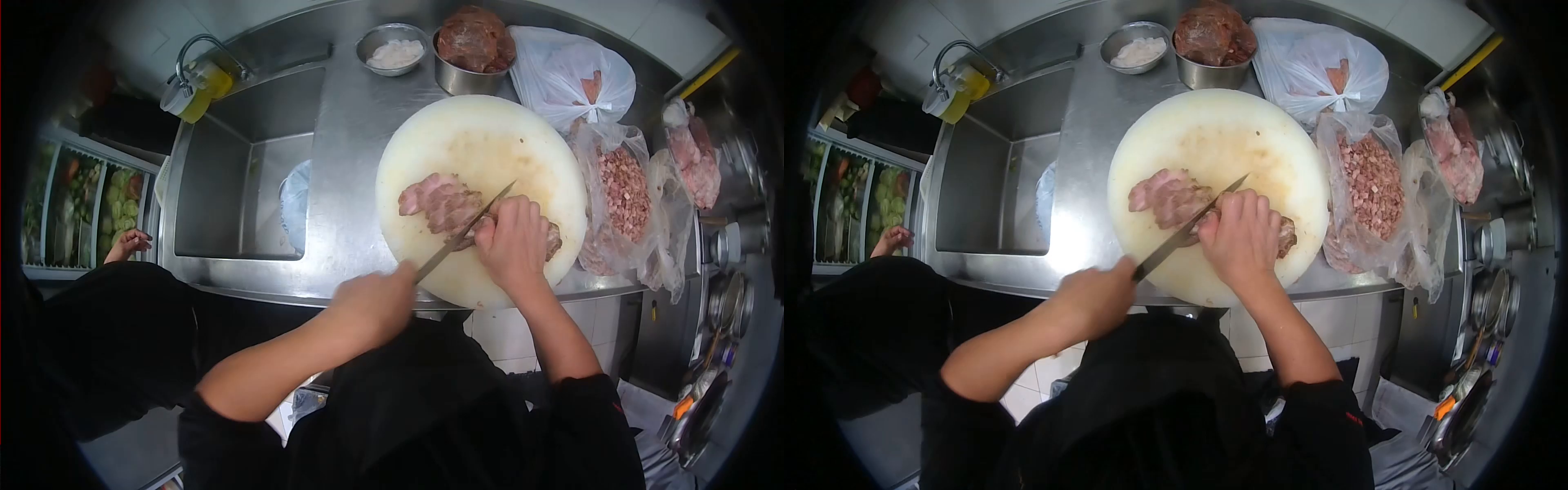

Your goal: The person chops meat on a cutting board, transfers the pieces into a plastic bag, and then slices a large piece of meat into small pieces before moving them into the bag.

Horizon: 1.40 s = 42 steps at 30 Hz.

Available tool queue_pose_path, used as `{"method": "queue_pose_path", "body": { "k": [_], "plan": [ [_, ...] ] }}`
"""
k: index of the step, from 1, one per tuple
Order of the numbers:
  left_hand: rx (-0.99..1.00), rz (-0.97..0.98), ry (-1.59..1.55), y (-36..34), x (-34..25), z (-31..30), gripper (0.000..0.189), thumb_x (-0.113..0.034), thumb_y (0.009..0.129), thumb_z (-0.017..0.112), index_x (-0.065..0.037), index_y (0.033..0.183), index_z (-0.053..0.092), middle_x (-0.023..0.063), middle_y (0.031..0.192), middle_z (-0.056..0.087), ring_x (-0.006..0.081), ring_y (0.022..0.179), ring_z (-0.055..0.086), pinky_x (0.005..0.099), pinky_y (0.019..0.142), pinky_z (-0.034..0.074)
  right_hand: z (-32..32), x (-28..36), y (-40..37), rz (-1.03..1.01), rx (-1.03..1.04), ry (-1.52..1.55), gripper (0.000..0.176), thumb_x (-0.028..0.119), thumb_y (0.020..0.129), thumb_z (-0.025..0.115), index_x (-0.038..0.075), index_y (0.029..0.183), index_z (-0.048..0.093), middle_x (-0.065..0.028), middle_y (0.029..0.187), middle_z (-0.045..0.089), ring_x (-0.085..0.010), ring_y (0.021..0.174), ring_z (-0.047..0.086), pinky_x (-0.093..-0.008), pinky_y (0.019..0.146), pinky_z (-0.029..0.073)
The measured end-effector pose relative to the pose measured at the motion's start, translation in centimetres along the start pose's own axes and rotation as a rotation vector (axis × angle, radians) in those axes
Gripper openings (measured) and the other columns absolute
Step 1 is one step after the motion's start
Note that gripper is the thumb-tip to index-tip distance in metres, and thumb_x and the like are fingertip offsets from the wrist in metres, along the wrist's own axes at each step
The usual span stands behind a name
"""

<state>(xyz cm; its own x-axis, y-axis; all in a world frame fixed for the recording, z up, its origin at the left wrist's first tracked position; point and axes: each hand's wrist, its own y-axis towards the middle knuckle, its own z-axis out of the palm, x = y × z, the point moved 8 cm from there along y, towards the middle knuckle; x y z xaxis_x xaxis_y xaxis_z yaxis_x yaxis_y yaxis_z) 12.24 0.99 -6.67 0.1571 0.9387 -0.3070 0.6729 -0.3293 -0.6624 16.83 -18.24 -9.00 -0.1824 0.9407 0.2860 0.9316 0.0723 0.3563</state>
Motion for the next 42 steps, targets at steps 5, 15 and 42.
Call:
{"method": "queue_pose_path", "body": {
  "k": [5, 15, 42],
  "plan": [
    [0.053, -0.046, 0.038, 0.2, 1.0, 1.4, 0.022, -0.017, 0.102, 0.045, -0.002, 0.117, 0.048, 0.0276, 0.096, 0.072, 0.0470, 0.094, 0.071, 0.0557, 0.082, 0.055, 0.2, 0.0, -0.3, 0.029, 0.031, 0.030, 0.024, 0.022, 0.085, 0.066, 0.008, 0.102, 0.057, -0.0126, 0.102, 0.056, -0.0330, 0.100, 0.053, -0.0470, 0.085, 0.039],
    [-0.051, -0.011, -0.069, -1.8, 0.5, -2.0, 0.024, -0.024, 0.104, 0.047, -0.002, 0.115, 0.049, 0.0277, 0.085, 0.071, 0.0488, 0.085, 0.069, 0.0576, 0.080, 0.053, -2.1, -1.7, -0.5, -0.122, -0.063, 0.100, 0.017, 0.013, 0.084, 0.064, 0.008, 0.099, 0.059, -0.0126, 0.098, 0.056, -0.0350, 0.093, 0.055, -0.0465, 0.080, 0.044],
    [-0.033, 0.006, -0.043, 0.0, -0.5, -0.8, 0.024, -0.024, 0.105, 0.049, -0.002, 0.113, 0.048, 0.0279, 0.083, 0.069, 0.0504, 0.085, 0.067, 0.0589, 0.080, 0.051, -2.3, -1.3, -0.5, -0.117, -0.230, 0.100, 0.016, 0.011, 0.080, 0.066, 0.006, 0.095, 0.060, -0.0118, 0.091, 0.056, -0.0332, 0.084, 0.059, -0.0450, 0.072, 0.048]
  ]
}}
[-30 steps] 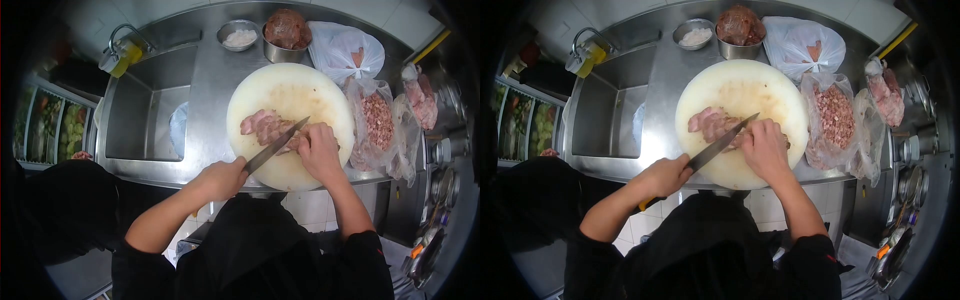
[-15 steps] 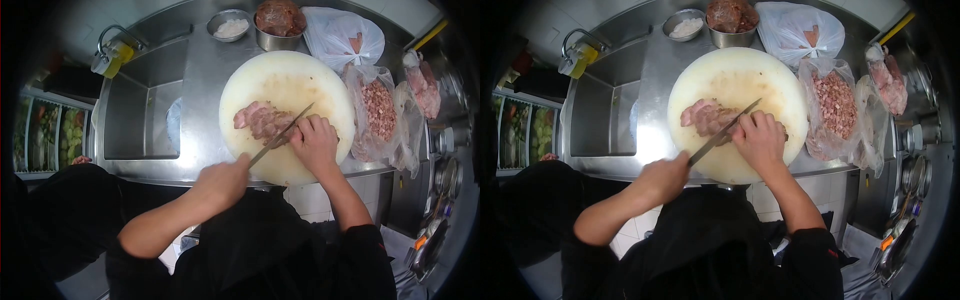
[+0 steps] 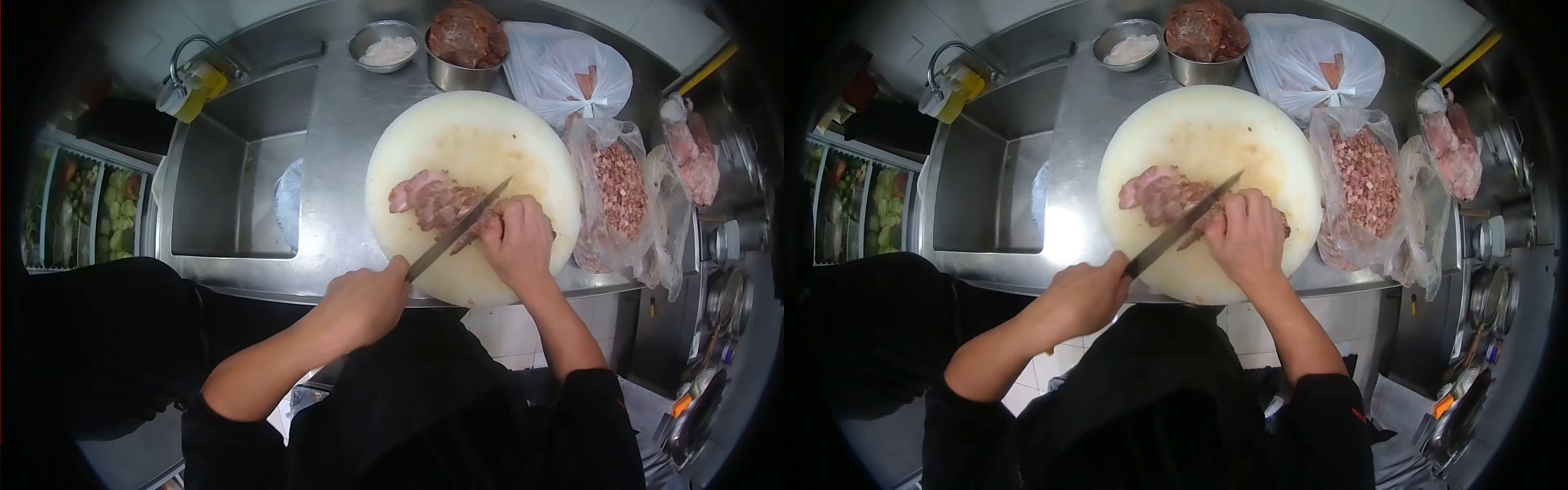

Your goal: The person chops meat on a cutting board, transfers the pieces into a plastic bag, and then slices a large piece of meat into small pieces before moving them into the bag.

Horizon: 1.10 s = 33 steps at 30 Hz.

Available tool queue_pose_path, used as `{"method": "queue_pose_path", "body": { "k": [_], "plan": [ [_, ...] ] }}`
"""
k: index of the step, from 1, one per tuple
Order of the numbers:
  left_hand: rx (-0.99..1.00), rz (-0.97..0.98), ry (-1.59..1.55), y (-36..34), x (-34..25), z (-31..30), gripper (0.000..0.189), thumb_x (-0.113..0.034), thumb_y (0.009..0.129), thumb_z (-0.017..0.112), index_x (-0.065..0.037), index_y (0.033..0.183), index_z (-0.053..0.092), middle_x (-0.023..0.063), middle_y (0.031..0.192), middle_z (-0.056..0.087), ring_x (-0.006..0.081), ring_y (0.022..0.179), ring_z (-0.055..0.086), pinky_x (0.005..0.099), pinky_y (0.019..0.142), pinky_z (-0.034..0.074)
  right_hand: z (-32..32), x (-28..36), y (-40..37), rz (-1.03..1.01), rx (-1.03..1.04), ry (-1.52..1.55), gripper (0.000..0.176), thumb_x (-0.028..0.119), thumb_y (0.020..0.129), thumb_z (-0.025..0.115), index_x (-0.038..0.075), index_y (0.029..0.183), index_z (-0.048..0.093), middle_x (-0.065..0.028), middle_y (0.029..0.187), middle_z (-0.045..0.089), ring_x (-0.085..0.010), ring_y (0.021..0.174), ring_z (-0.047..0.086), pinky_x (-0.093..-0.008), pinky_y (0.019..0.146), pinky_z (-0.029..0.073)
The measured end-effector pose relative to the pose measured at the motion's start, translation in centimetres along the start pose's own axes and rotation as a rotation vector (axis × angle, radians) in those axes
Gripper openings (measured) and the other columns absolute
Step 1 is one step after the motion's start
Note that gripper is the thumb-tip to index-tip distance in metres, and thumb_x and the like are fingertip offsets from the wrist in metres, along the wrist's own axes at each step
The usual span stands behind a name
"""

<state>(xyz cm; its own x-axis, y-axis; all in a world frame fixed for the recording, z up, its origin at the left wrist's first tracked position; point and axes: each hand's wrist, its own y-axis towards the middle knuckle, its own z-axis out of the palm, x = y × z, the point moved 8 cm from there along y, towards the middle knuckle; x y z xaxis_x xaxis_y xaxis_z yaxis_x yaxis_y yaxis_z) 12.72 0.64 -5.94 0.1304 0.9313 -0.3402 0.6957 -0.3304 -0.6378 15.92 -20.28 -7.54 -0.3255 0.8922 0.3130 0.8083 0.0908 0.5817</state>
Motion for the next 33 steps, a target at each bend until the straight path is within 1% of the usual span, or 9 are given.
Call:
{"method": "queue_pose_path", "body": {
  "k": [3, 6, 9, 12, 15, 18, 24, 30, 33],
  "plan": [
    [0.004, 0.000, 0.038, -3.5, -0.4, -1.7, 0.021, -0.019, 0.102, 0.048, -0.001, 0.112, 0.050, 0.0272, 0.082, 0.070, 0.0491, 0.082, 0.069, 0.0590, 0.078, 0.053, 0.1, 0.1, 0.0, 0.007, 0.018, -0.023, 0.015, 0.009, 0.080, 0.064, 0.006, 0.093, 0.057, -0.0124, 0.090, 0.055, -0.0340, 0.083, 0.058, -0.0451, 0.072, 0.048],
    [0.067, -0.033, 0.081, -4.1, 0.0, -0.9, 0.020, -0.018, 0.101, 0.049, -0.001, 0.111, 0.049, 0.0271, 0.083, 0.071, 0.0486, 0.082, 0.069, 0.0595, 0.078, 0.053, 0.0, 0.4, 0.2, -0.049, -0.034, -0.054, 0.016, 0.010, 0.075, 0.068, 0.009, 0.088, 0.058, -0.0095, 0.085, 0.053, -0.0300, 0.077, 0.058, -0.0431, 0.065, 0.047],
    [-0.038, 0.034, 0.033, -0.1, -0.8, 0.9, 0.019, -0.019, 0.103, 0.047, -0.002, 0.112, 0.048, 0.0278, 0.078, 0.069, 0.0516, 0.076, 0.067, 0.0602, 0.075, 0.053, 0.3, 0.4, 0.1, -0.058, -0.034, -0.079, 0.015, 0.009, 0.074, 0.068, 0.009, 0.086, 0.059, -0.0092, 0.085, 0.053, -0.0296, 0.076, 0.058, -0.0431, 0.064, 0.047],
    [-0.057, 0.042, -0.016, 3.2, -2.5, 1.6, 0.018, -0.018, 0.101, 0.049, -0.002, 0.111, 0.048, 0.0293, 0.083, 0.070, 0.0520, 0.081, 0.068, 0.0593, 0.077, 0.054, 0.3, 0.2, 0.1, -0.050, -0.052, -0.062, 0.015, 0.010, 0.074, 0.069, 0.009, 0.085, 0.059, -0.0088, 0.084, 0.054, -0.0291, 0.076, 0.058, -0.0427, 0.064, 0.047],
    [0.029, 0.000, 0.026, -0.8, -0.4, 2.0, 0.021, -0.016, 0.099, 0.050, -0.002, 0.115, 0.049, 0.0269, 0.089, 0.072, 0.0479, 0.088, 0.071, 0.0574, 0.080, 0.055, 0.1, 0.2, 0.1, -0.032, -0.025, -0.043, 0.016, 0.010, 0.074, 0.069, 0.009, 0.086, 0.060, -0.0094, 0.085, 0.054, -0.0292, 0.076, 0.058, -0.0427, 0.064, 0.047],
    [0.066, -0.019, 0.049, -0.7, 0.0, 2.4, 0.022, -0.016, 0.100, 0.050, -0.003, 0.117, 0.049, 0.0287, 0.095, 0.071, 0.0471, 0.094, 0.070, 0.0575, 0.084, 0.054, 0.0, 0.3, 0.0, -0.011, 0.016, -0.014, 0.012, 0.007, 0.080, 0.067, 0.006, 0.088, 0.059, -0.0125, 0.089, 0.055, -0.0336, 0.082, 0.058, -0.0455, 0.071, 0.048],
    [0.041, 0.044, -0.071, 4.3, -0.3, 2.5, 0.024, -0.025, 0.105, 0.047, -0.002, 0.113, 0.048, 0.0269, 0.084, 0.070, 0.0485, 0.084, 0.068, 0.0575, 0.079, 0.052, -0.1, -1.4, 0.0, -0.002, 0.099, 0.155, 0.012, 0.011, 0.083, 0.066, 0.006, 0.092, 0.060, -0.0126, 0.091, 0.057, -0.0332, 0.084, 0.057, -0.0452, 0.073, 0.046],
    [-0.056, 0.022, 0.024, -1.9, -2.4, -1.1, 0.022, -0.023, 0.104, 0.046, -0.003, 0.112, 0.048, 0.0254, 0.082, 0.071, 0.0474, 0.081, 0.069, 0.0570, 0.076, 0.054, -0.7, -1.8, -0.8, 0.005, 0.000, 0.004, 0.013, 0.014, 0.078, 0.068, 0.010, 0.089, 0.065, -0.0068, 0.087, 0.058, -0.0280, 0.083, 0.058, -0.0427, 0.078, 0.043],
    [-0.037, 0.000, 0.075, -2.2, -2.2, -0.7, 0.022, -0.023, 0.103, 0.047, -0.003, 0.112, 0.048, 0.0252, 0.081, 0.071, 0.0478, 0.080, 0.069, 0.0574, 0.075, 0.053, -0.8, -1.7, -0.7, 0.006, -0.029, -0.004, 0.012, 0.013, 0.076, 0.069, 0.011, 0.087, 0.066, -0.0054, 0.085, 0.057, -0.0270, 0.080, 0.058, -0.0422, 0.075, 0.042]
  ]
}}
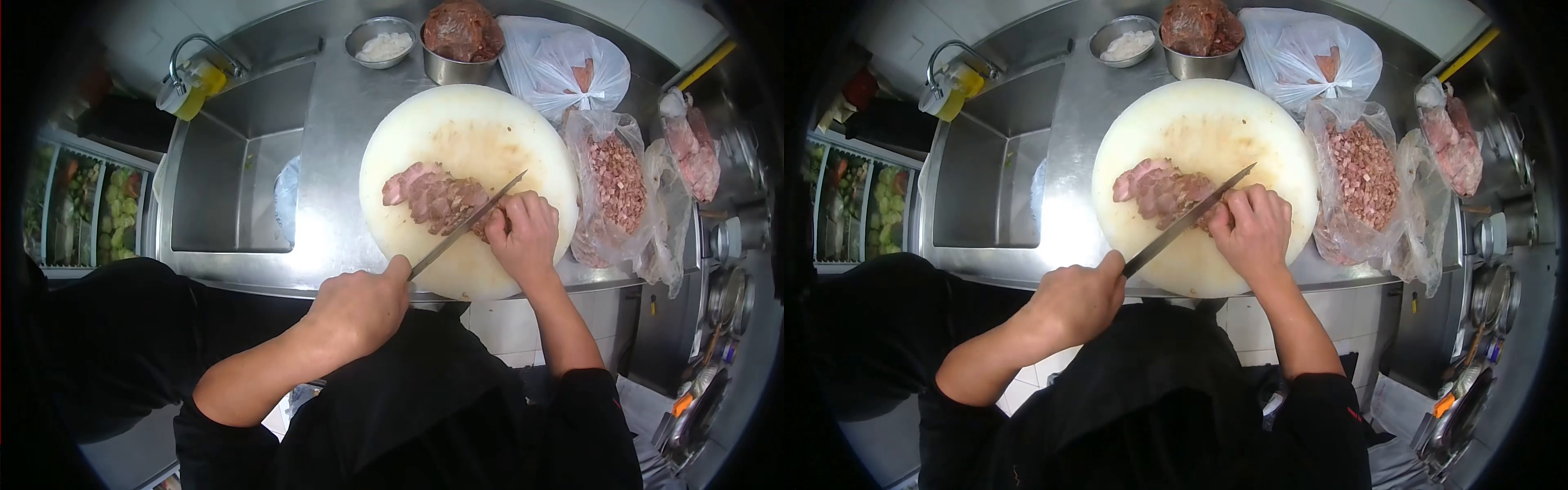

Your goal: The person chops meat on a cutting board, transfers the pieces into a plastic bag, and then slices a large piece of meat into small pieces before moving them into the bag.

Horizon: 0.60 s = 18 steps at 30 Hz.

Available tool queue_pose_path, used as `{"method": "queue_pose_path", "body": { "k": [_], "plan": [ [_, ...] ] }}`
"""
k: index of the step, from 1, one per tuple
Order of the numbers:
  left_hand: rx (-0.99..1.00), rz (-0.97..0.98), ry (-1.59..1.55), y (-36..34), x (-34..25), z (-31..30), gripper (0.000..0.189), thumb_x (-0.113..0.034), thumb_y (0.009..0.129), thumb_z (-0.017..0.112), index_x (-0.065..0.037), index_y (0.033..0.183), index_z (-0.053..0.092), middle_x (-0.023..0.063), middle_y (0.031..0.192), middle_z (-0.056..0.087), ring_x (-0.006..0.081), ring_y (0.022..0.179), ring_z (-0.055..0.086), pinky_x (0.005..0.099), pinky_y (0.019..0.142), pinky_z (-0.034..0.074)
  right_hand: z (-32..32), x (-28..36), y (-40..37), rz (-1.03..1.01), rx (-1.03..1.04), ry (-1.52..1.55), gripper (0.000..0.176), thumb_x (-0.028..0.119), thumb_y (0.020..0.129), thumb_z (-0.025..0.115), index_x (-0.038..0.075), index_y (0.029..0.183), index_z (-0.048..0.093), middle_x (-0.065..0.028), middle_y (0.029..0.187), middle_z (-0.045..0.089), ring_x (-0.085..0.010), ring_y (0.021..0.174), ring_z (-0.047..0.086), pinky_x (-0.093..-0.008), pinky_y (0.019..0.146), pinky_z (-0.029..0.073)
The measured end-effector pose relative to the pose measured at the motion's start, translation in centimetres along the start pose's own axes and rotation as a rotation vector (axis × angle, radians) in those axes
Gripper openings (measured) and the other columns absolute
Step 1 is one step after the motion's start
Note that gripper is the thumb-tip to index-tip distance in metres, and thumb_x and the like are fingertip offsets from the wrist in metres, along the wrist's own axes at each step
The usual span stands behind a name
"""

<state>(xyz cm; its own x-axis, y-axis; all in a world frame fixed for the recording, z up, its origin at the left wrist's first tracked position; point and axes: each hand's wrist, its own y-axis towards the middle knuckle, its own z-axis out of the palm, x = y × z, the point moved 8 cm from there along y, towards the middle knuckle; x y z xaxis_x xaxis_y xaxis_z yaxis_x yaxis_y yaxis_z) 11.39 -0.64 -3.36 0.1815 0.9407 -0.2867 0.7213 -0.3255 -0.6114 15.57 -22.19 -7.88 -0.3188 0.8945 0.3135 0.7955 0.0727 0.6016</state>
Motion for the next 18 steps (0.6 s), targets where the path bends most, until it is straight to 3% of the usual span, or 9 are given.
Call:
{"method": "queue_pose_path", "body": {
  "k": [6, 9, 15, 18],
  "plan": [
    [0.003, 0.030, -0.014, -0.2, 1.5, 2.1, 0.020, -0.022, 0.103, 0.048, -0.003, 0.110, 0.048, 0.0267, 0.077, 0.069, 0.0502, 0.076, 0.068, 0.0606, 0.075, 0.052, -0.2, 0.2, 0.2, -0.005, -0.005, 0.019, 0.010, 0.013, 0.079, 0.069, 0.010, 0.087, 0.064, -0.0063, 0.084, 0.058, -0.0281, 0.078, 0.058, -0.0410, 0.071, 0.043],
    [-0.045, 0.063, -0.035, 5.8, -0.9, 3.2, 0.021, -0.023, 0.103, 0.048, -0.003, 0.111, 0.047, 0.0272, 0.080, 0.070, 0.0495, 0.080, 0.069, 0.0608, 0.075, 0.053, 0.0, -0.1, 0.0, 0.003, -0.011, 0.029, 0.010, 0.013, 0.075, 0.070, 0.012, 0.084, 0.067, -0.0038, 0.082, 0.058, -0.0258, 0.075, 0.058, -0.0405, 0.070, 0.044],
    [0.094, -0.017, 0.035, 0.9, 2.8, 4.1, 0.024, -0.024, 0.104, 0.047, -0.002, 0.113, 0.048, 0.0278, 0.085, 0.071, 0.0484, 0.086, 0.069, 0.0586, 0.079, 0.053, 0.0, -0.2, 0.2, 0.000, -0.001, 0.025, 0.010, 0.015, 0.075, 0.072, 0.012, 0.083, 0.068, -0.0037, 0.084, 0.058, -0.0260, 0.077, 0.058, -0.0405, 0.070, 0.044],
    [0.093, -0.015, -0.011, 4.2, 1.2, 4.2, 0.025, -0.025, 0.104, 0.048, -0.002, 0.113, 0.049, 0.0283, 0.088, 0.070, 0.0481, 0.089, 0.069, 0.0574, 0.083, 0.053, 0.3, -0.4, -0.3, 0.007, 0.083, 0.045, 0.020, 0.017, 0.075, 0.073, 0.010, 0.092, 0.065, -0.0083, 0.088, 0.058, -0.0292, 0.083, 0.058, -0.0419, 0.075, 0.045]
  ]
}}
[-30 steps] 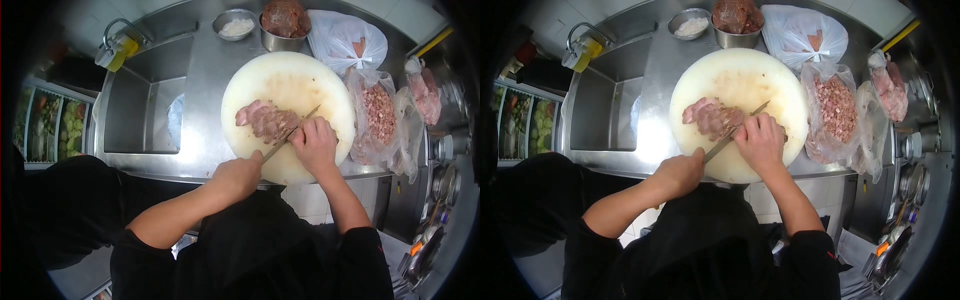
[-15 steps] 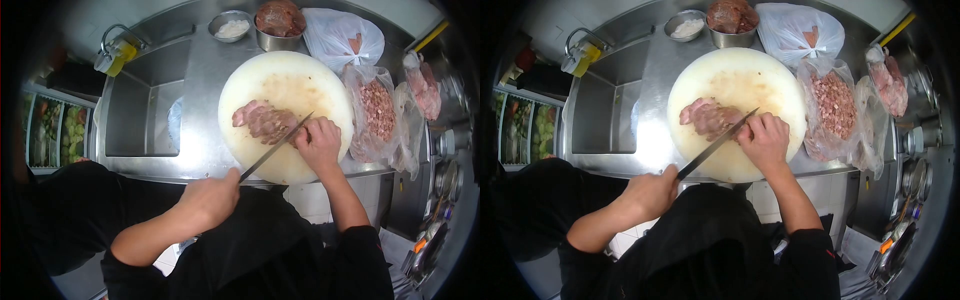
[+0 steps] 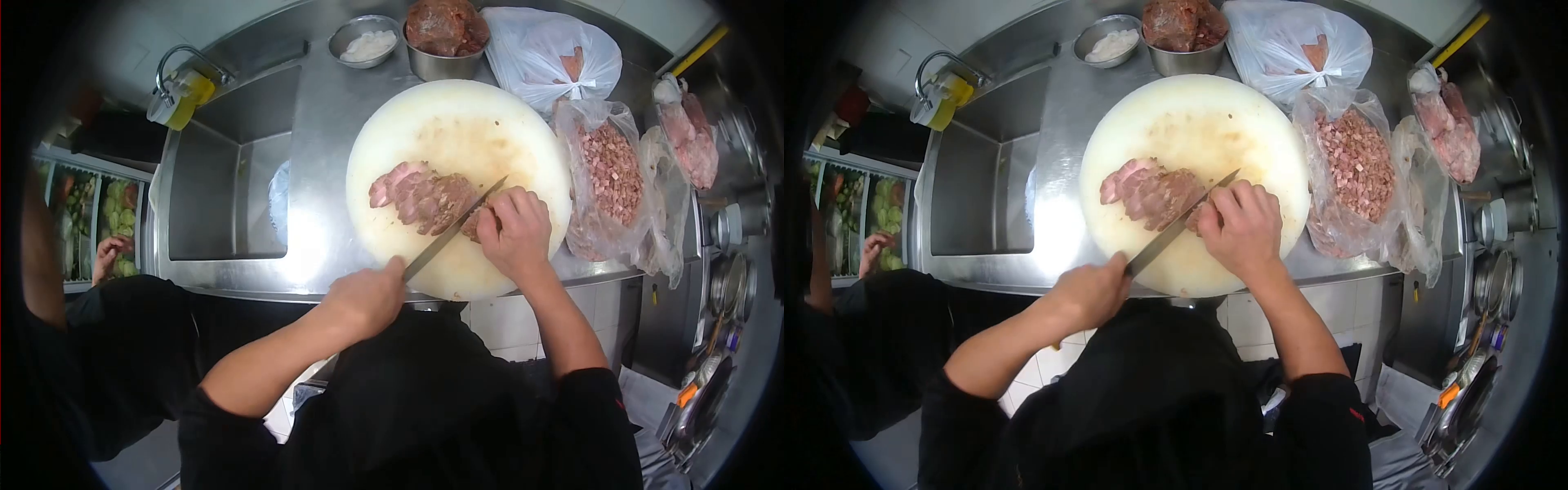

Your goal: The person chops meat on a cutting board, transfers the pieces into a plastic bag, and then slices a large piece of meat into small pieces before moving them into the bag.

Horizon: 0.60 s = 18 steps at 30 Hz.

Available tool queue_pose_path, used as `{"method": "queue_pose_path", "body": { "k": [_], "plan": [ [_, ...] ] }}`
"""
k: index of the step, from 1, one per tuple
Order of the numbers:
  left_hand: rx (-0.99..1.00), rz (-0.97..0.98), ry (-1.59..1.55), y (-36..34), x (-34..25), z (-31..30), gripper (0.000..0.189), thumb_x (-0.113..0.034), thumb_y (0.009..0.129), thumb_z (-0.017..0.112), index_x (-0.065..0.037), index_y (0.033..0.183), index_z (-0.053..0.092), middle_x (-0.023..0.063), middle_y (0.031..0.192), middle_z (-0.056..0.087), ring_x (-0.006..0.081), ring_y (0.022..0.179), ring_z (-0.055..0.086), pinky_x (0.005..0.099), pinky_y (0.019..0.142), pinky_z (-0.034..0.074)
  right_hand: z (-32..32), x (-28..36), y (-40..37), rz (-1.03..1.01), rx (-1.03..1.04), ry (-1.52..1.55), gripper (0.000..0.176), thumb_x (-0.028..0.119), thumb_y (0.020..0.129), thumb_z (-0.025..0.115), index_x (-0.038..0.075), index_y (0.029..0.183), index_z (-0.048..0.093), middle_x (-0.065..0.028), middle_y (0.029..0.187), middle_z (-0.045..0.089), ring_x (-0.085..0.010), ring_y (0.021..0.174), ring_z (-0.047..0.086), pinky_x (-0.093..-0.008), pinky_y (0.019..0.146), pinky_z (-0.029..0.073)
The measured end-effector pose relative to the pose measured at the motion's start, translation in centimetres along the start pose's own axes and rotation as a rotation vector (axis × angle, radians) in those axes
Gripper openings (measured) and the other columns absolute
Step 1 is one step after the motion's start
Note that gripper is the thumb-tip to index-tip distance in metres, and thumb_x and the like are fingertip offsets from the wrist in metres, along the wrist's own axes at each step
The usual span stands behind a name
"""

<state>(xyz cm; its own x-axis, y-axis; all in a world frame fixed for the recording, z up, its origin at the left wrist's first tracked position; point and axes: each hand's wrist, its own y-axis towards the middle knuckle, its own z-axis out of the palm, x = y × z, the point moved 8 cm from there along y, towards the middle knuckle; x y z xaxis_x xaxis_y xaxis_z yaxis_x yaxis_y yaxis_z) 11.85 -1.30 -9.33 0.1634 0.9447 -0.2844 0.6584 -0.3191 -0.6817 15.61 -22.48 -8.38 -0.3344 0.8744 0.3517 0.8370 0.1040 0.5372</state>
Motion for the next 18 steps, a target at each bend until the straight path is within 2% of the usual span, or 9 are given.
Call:
{"method": "queue_pose_path", "body": {
  "k": [3, 6, 10, 15, 17, 18],
  "plan": [
    [-0.001, 0.038, -0.075, 1.7, -1.0, -0.9, 0.028, -0.027, 0.105, 0.048, -0.001, 0.114, 0.049, 0.0282, 0.089, 0.070, 0.0482, 0.090, 0.069, 0.0572, 0.085, 0.052, -1.7, 1.1, 0.3, -0.103, 0.090, 0.077, 0.038, 0.023, 0.072, 0.077, 0.009, 0.105, 0.063, -0.0122, 0.097, 0.057, -0.0327, 0.092, 0.057, -0.0448, 0.081, 0.044],
    [-0.003, 0.002, -0.057, 1.3, -0.9, -0.7, 0.029, -0.029, 0.105, 0.047, -0.002, 0.115, 0.049, 0.0278, 0.089, 0.070, 0.0483, 0.089, 0.069, 0.0574, 0.085, 0.052, -1.2, -0.8, -0.3, -0.151, 0.118, -0.057, 0.047, 0.028, 0.071, 0.079, 0.009, 0.110, 0.060, -0.0139, 0.103, 0.054, -0.0336, 0.096, 0.056, -0.0459, 0.084, 0.044],
    [-0.048, 0.032, -0.083, 1.1, -0.5, -0.2, 0.029, -0.030, 0.105, 0.046, -0.004, 0.116, 0.050, 0.0281, 0.089, 0.070, 0.0486, 0.089, 0.068, 0.0572, 0.085, 0.052, -2.1, -6.8, 1.2, -0.023, 0.063, -0.231, 0.046, 0.029, 0.073, 0.079, 0.008, 0.109, 0.060, -0.0133, 0.104, 0.055, -0.0336, 0.098, 0.056, -0.0469, 0.085, 0.044],
    [0.033, 0.001, -0.105, -4.1, -0.6, -2.4, 0.026, -0.025, 0.103, 0.048, -0.002, 0.116, 0.049, 0.0297, 0.089, 0.071, 0.0499, 0.090, 0.069, 0.0580, 0.084, 0.053, -0.8, -9.2, 6.0, -0.055, 0.010, -0.336, 0.054, 0.034, 0.081, 0.079, 0.005, 0.122, 0.060, -0.0154, 0.118, 0.059, -0.0339, 0.111, 0.055, -0.0504, 0.097, 0.041],
    [-0.066, -0.020, -0.114, -6.5, 1.3, -3.4, 0.027, -0.026, 0.103, 0.050, -0.002, 0.115, 0.049, 0.0304, 0.083, 0.069, 0.0516, 0.084, 0.068, 0.0602, 0.081, 0.053, -1.0, -7.6, 6.8, -0.082, -0.035, -0.418, 0.062, 0.038, 0.086, 0.077, 0.001, 0.133, 0.058, -0.0167, 0.128, 0.058, -0.0344, 0.119, 0.052, -0.0517, 0.106, 0.037],
    [-0.116, -0.032, -0.123, -7.4, 2.7, -4.0, 0.027, -0.026, 0.102, 0.051, -0.002, 0.114, 0.049, 0.0307, 0.081, 0.068, 0.0524, 0.082, 0.067, 0.0613, 0.080, 0.052, -0.9, -6.3, 6.5, -0.088, -0.046, -0.295, 0.064, 0.039, 0.086, 0.077, 0.000, 0.133, 0.058, -0.0174, 0.129, 0.058, -0.0351, 0.120, 0.052, -0.0523, 0.107, 0.037]
  ]
}}
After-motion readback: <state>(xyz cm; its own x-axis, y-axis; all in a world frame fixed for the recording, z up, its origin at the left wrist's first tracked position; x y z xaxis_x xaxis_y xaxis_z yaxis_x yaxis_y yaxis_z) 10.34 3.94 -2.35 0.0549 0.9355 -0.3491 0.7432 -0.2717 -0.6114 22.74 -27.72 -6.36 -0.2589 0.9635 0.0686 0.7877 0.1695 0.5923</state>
